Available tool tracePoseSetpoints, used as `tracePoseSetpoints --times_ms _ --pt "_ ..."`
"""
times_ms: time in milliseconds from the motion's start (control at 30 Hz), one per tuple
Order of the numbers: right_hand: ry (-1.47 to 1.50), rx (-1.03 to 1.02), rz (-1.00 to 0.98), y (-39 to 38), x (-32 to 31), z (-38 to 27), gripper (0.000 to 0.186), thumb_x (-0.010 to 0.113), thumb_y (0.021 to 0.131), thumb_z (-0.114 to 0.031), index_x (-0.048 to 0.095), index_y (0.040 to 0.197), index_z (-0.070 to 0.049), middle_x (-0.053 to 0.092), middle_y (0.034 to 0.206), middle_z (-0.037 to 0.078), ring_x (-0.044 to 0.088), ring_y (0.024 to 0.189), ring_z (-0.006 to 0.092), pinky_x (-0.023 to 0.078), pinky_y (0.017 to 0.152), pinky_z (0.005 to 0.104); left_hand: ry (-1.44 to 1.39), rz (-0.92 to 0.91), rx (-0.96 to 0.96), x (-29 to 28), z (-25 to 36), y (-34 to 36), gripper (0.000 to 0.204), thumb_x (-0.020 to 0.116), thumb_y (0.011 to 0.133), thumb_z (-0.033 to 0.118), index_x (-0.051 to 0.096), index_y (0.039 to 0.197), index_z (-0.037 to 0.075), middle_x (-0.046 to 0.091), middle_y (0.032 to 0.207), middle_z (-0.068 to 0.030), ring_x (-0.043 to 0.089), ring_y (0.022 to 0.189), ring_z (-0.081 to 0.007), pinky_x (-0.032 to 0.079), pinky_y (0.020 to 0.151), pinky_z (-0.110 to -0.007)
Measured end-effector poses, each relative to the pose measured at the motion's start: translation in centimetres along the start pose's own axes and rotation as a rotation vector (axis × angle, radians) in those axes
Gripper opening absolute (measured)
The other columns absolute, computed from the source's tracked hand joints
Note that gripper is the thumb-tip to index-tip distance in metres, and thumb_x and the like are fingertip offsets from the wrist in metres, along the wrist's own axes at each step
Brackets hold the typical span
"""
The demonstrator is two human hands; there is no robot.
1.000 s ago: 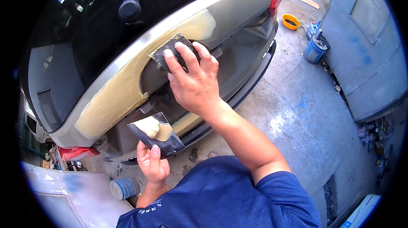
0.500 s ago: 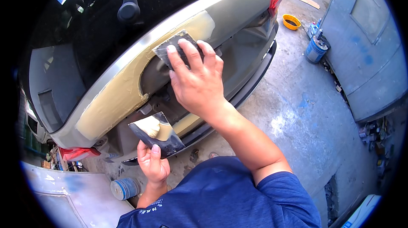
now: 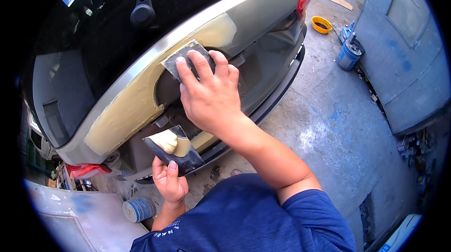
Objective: The person applies a beige body filler to the rear quarter panel of a dark-colored car using a metal spreader. They repeatedly scoop filler from a larger putty knife and smooth it onto the vehicle's surface to fill a damaged area.
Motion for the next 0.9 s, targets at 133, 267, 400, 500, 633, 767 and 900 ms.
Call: tracePoseSetpoints --times_ms 133,267,400,500,633,767,900 --pt "0.005 0.021 0.043 0.8 -0.3 1.2 0.045 0.066 0.076 -0.017 0.059 0.121 -0.012 0.050 0.126 0.008 0.042 0.116 0.0346 0.035 0.088 0.0457 -0.025 0.008 -0.009 0.5 0.2 0.0 0.041 0.050 0.092 -0.001 0.042 0.131 -0.010 0.055 0.127 -0.0194 0.055 0.117 -0.0225 0.038 0.105 -0.036" --pt "-0.039 0.016 -0.021 0.8 -0.8 1.6 0.046 0.065 0.076 -0.014 0.059 0.121 -0.012 0.051 0.127 0.008 0.043 0.116 0.0332 0.036 0.090 0.0444 0.002 0.001 -0.013 0.4 -0.2 0.1 0.043 0.050 0.091 0.000 0.042 0.132 -0.009 0.054 0.130 -0.0187 0.053 0.120 -0.0247 0.037 0.106 -0.038" --pt "-0.051 0.019 -0.019 0.8 -1.8 2.1 0.045 0.064 0.077 -0.013 0.059 0.122 -0.011 0.051 0.127 0.009 0.044 0.116 0.0325 0.037 0.091 0.0447 -0.002 0.001 -0.013 0.5 -0.1 0.1 0.043 0.051 0.091 0.000 0.043 0.132 -0.009 0.054 0.130 -0.0187 0.053 0.120 -0.0245 0.037 0.107 -0.038" --pt "-0.045 0.016 0.004 1.7 -1.4 3.1 0.044 0.064 0.078 -0.015 0.059 0.121 -0.011 0.051 0.127 0.009 0.043 0.115 0.0344 0.037 0.089 0.0461 -0.002 -0.001 -0.016 0.8 -0.2 0.1 0.043 0.051 0.090 0.000 0.043 0.132 -0.008 0.054 0.129 -0.0186 0.053 0.120 -0.0244 0.037 0.107 -0.038" --pt "-0.057 0.003 -0.027 1.6 -1.0 3.5 0.043 0.064 0.078 -0.017 0.059 0.121 -0.011 0.051 0.127 0.009 0.043 0.115 0.0354 0.037 0.088 0.0468 -0.016 0.009 -0.002 1.1 -0.2 0.2 0.042 0.050 0.091 -0.002 0.043 0.131 -0.010 0.056 0.128 -0.0195 0.055 0.118 -0.0230 0.037 0.106 -0.036" --pt "-0.075 0.004 -0.065 1.0 -1.9 3.6 0.045 0.065 0.078 -0.017 0.058 0.122 -0.011 0.051 0.127 0.008 0.043 0.115 0.0355 0.037 0.088 0.0469 0.002 0.009 -0.013 1.0 -0.3 0.1 0.044 0.051 0.090 0.000 0.042 0.132 -0.009 0.054 0.130 -0.0185 0.053 0.120 -0.0246 0.037 0.107 -0.038" --pt "-0.045 0.005 -0.021 2.0 -1.6 3.3 0.046 0.065 0.078 -0.017 0.058 0.122 -0.012 0.050 0.127 0.008 0.043 0.116 0.0354 0.037 0.088 0.0464 -0.014 0.002 -0.016 1.4 -0.3 0.2 0.043 0.051 0.091 -0.001 0.042 0.132 -0.009 0.055 0.128 -0.0189 0.054 0.119 -0.0236 0.037 0.106 -0.037"
Point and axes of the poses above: each hand's wrist, its own y-axis towards the middle knuckle, its own x-axis out of the palm, z = x × y, the point moved 3 cm from there along y, towards the middle knuckle
